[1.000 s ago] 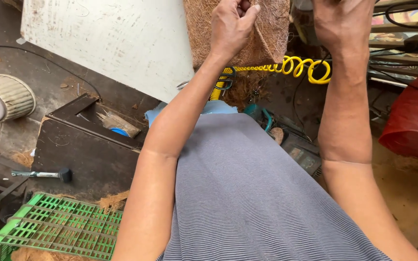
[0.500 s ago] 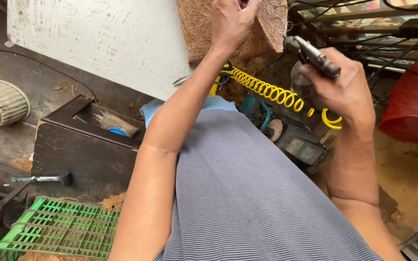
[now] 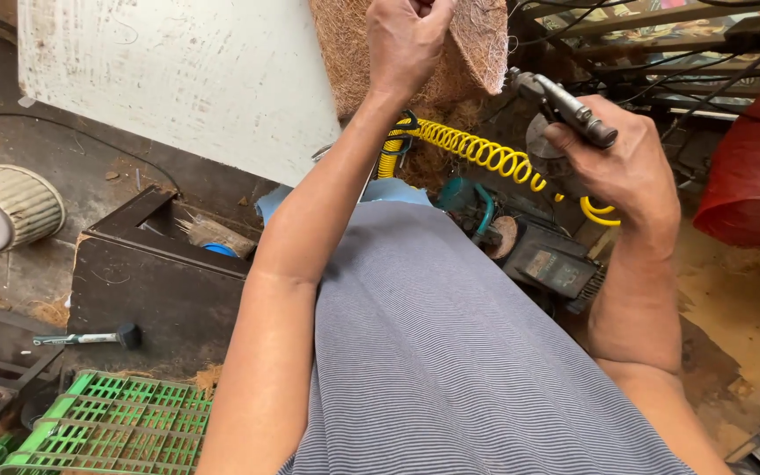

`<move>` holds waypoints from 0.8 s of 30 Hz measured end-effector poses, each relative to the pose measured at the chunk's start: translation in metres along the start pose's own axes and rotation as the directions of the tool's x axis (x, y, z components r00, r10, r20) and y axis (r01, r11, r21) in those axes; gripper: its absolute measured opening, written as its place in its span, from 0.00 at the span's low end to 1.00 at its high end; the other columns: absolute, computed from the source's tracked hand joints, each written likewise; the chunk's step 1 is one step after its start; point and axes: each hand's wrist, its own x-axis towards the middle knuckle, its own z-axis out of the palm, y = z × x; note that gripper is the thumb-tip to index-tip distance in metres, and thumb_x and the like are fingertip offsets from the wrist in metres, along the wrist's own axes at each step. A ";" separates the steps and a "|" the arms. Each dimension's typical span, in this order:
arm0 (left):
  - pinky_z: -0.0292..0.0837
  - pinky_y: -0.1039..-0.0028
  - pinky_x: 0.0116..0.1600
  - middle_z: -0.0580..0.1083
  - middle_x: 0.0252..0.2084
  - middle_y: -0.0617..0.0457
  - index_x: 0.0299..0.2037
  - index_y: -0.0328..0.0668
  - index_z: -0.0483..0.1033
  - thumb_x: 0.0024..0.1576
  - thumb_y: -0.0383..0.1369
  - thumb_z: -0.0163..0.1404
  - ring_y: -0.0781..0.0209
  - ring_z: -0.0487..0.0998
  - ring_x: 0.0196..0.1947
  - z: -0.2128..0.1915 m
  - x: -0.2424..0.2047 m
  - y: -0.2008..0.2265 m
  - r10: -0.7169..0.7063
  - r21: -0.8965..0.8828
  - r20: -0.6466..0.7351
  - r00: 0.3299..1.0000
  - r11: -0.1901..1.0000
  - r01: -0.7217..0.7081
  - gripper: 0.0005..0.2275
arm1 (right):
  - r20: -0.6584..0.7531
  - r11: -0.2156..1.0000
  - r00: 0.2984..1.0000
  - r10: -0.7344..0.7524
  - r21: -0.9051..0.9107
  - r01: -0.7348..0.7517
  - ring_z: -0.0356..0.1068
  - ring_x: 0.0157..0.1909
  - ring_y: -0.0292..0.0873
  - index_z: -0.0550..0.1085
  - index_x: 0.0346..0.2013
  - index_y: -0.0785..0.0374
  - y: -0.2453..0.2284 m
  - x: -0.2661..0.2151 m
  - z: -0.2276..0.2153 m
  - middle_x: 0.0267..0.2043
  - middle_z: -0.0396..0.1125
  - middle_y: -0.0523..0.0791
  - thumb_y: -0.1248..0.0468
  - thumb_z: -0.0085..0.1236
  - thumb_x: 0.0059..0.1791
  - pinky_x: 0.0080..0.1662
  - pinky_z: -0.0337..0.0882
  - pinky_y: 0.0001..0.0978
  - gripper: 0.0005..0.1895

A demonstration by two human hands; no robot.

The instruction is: The person uses a pneumatic air gun to blow debris off a rectangular piece of compressed coco fiber, then switches to a hair dryer to continue cleaning both sides. The person flips the material and directs airflow across the surface to remove loose fibers.

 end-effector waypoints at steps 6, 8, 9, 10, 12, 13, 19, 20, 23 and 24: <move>0.66 0.82 0.24 0.65 0.17 0.66 0.19 0.55 0.63 0.52 0.34 0.51 0.75 0.65 0.17 -0.009 0.001 0.013 -0.020 -0.007 0.037 0.999 1.000 0.021 0.11 | -0.053 0.998 0.998 0.039 0.048 -0.036 0.61 0.32 0.40 0.72 0.42 0.68 0.002 0.008 0.012 0.32 0.65 0.45 0.53 0.56 0.57 0.33 0.60 0.33 0.18; 0.70 0.82 0.28 0.66 0.21 0.65 0.23 0.55 0.63 0.50 0.33 0.53 0.74 0.66 0.20 -0.011 0.003 0.009 -0.053 0.028 0.026 0.998 0.998 0.052 0.10 | -0.126 0.997 0.991 -0.033 0.068 0.042 0.60 0.31 0.42 0.72 0.46 0.73 0.005 0.013 0.015 0.33 0.63 0.47 0.45 0.51 0.57 0.30 0.60 0.34 0.28; 0.70 0.80 0.29 0.66 0.23 0.64 0.23 0.54 0.62 0.50 0.33 0.52 0.72 0.66 0.22 -0.013 0.003 0.009 -0.034 0.064 0.008 0.999 0.997 0.033 0.10 | -0.203 0.993 0.975 -0.094 0.054 0.107 0.62 0.34 0.43 0.72 0.45 0.73 0.005 0.016 0.015 0.36 0.64 0.49 0.47 0.53 0.59 0.33 0.61 0.35 0.26; 0.69 0.79 0.30 0.66 0.24 0.63 0.24 0.54 0.61 0.49 0.33 0.52 0.71 0.66 0.24 -0.015 0.005 0.008 -0.013 0.100 -0.010 1.000 0.995 0.014 0.10 | -0.280 0.985 0.948 -0.154 0.036 0.171 0.64 0.38 0.45 0.72 0.45 0.73 0.005 0.019 0.015 0.39 0.64 0.50 0.49 0.55 0.60 0.36 0.62 0.35 0.25; 0.66 0.76 0.32 0.67 0.25 0.62 0.29 0.51 0.67 0.49 0.31 0.50 0.69 0.67 0.26 -0.040 0.002 0.035 0.041 0.116 0.024 0.999 0.992 -0.043 0.04 | -0.349 0.984 0.926 -0.142 0.055 0.171 0.61 0.39 0.43 0.71 0.44 0.72 0.017 0.025 0.018 0.38 0.62 0.47 0.48 0.56 0.60 0.38 0.62 0.35 0.24; 0.64 0.74 0.33 0.67 0.27 0.60 0.33 0.47 0.72 0.50 0.29 0.48 0.66 0.67 0.27 -0.050 0.004 0.049 0.088 0.127 0.063 0.994 0.987 -0.096 0.04 | -0.415 0.984 0.902 -0.121 0.073 0.166 0.59 0.39 0.42 0.70 0.44 0.70 0.023 0.031 0.017 0.37 0.59 0.45 0.48 0.57 0.60 0.40 0.61 0.36 0.24; 0.61 0.70 0.32 0.71 0.25 0.55 0.27 0.41 0.73 0.48 0.25 0.46 0.61 0.67 0.26 -0.126 -0.006 0.085 0.116 0.267 0.067 0.991 0.955 -0.130 0.03 | -0.543 0.678 0.840 0.015 0.623 0.391 0.71 0.48 0.41 0.72 0.53 0.69 0.004 0.074 -0.017 0.52 0.70 0.48 0.61 0.59 0.56 0.29 0.68 0.24 0.16; 0.61 0.70 0.32 0.71 0.25 0.55 0.27 0.41 0.73 0.48 0.25 0.46 0.61 0.67 0.26 -0.139 -0.010 0.087 0.141 0.257 0.072 0.987 0.954 -0.155 0.03 | -0.565 0.678 0.825 0.009 0.610 0.410 0.71 0.48 0.41 0.72 0.53 0.69 -0.004 0.083 -0.026 0.52 0.70 0.48 0.61 0.59 0.56 0.29 0.68 0.24 0.16; 0.64 0.69 0.36 0.73 0.29 0.53 0.34 0.39 0.77 0.51 0.27 0.48 0.59 0.70 0.30 -0.172 -0.017 0.086 0.079 0.345 0.058 0.995 0.934 -0.095 0.06 | -0.608 0.511 0.780 0.149 0.722 0.466 0.64 0.27 0.40 0.72 0.49 0.67 -0.018 0.114 -0.058 0.42 0.70 0.52 0.62 0.60 0.50 0.25 0.65 0.24 0.16; 0.65 0.67 0.37 0.73 0.31 0.51 0.38 0.37 0.78 0.53 0.27 0.48 0.57 0.71 0.30 -0.182 -0.020 0.083 0.093 0.393 0.071 0.993 0.912 -0.114 0.07 | -0.653 0.480 0.748 0.117 0.697 0.533 0.65 0.27 0.43 0.70 0.40 0.63 -0.016 0.126 -0.069 0.40 0.69 0.54 0.61 0.62 0.51 0.25 0.66 0.28 0.11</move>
